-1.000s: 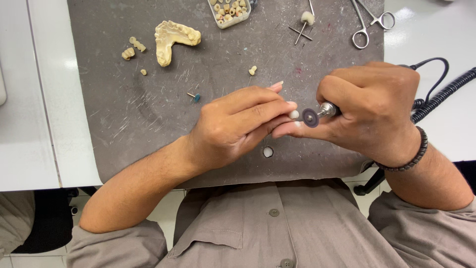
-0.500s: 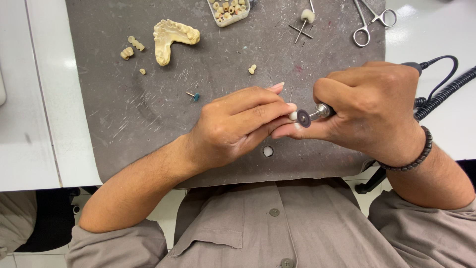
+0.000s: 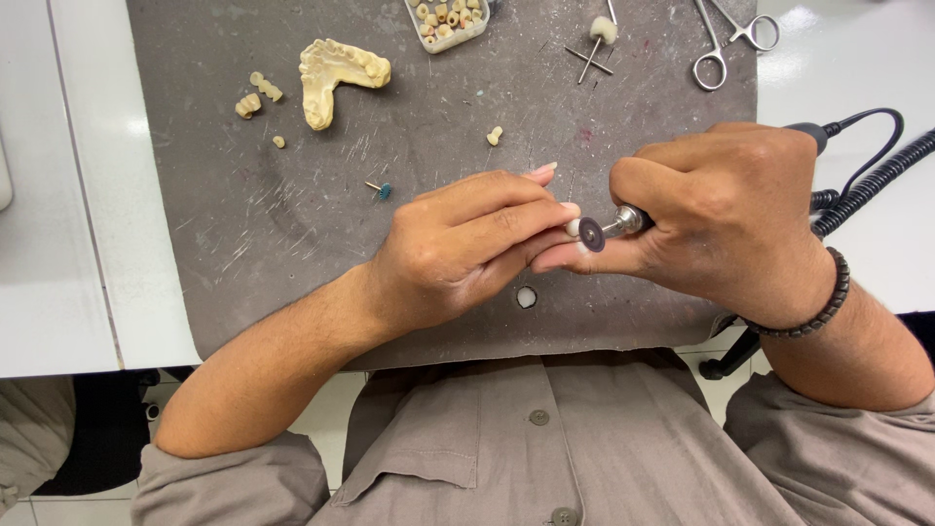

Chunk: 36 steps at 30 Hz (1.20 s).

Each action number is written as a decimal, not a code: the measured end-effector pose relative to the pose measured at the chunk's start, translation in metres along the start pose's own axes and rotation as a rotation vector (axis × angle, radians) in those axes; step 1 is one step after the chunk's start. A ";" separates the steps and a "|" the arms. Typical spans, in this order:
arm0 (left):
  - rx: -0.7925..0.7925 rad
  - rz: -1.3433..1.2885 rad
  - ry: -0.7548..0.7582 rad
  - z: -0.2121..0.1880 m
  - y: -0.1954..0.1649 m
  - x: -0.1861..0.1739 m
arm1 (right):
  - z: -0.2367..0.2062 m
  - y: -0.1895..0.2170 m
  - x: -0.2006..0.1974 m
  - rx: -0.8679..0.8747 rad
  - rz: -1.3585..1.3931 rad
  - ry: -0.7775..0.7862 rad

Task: The person holds a small white dental crown in one hand and a rotary grinding tool in the other, repeatedly grinding and shaping the crown's surface, turning it over to work different sides, and pausing to feel the surface with their fingers before resuming grinding.

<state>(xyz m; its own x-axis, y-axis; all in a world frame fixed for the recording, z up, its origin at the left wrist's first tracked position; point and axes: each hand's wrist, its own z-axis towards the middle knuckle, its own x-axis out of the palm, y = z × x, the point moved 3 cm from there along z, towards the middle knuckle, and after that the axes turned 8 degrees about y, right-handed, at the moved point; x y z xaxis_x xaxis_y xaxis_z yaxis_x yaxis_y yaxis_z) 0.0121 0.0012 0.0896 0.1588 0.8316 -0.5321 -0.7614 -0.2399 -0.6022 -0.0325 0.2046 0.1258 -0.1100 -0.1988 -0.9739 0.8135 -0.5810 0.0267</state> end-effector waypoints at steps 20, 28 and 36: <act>-0.001 -0.027 0.013 0.001 0.000 0.000 | 0.000 -0.001 -0.001 -0.015 0.037 -0.020; -0.012 -0.065 0.030 0.001 -0.002 -0.001 | 0.001 -0.002 0.000 -0.048 0.056 -0.044; -0.019 -0.071 0.017 0.001 -0.001 0.001 | 0.000 -0.001 -0.001 -0.036 0.018 -0.021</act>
<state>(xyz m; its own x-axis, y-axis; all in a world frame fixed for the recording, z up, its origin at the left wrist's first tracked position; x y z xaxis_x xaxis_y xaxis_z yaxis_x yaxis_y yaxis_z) 0.0122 0.0028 0.0906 0.2227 0.8381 -0.4980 -0.7356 -0.1908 -0.6500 -0.0334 0.2051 0.1264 -0.1072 -0.2255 -0.9683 0.8355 -0.5484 0.0352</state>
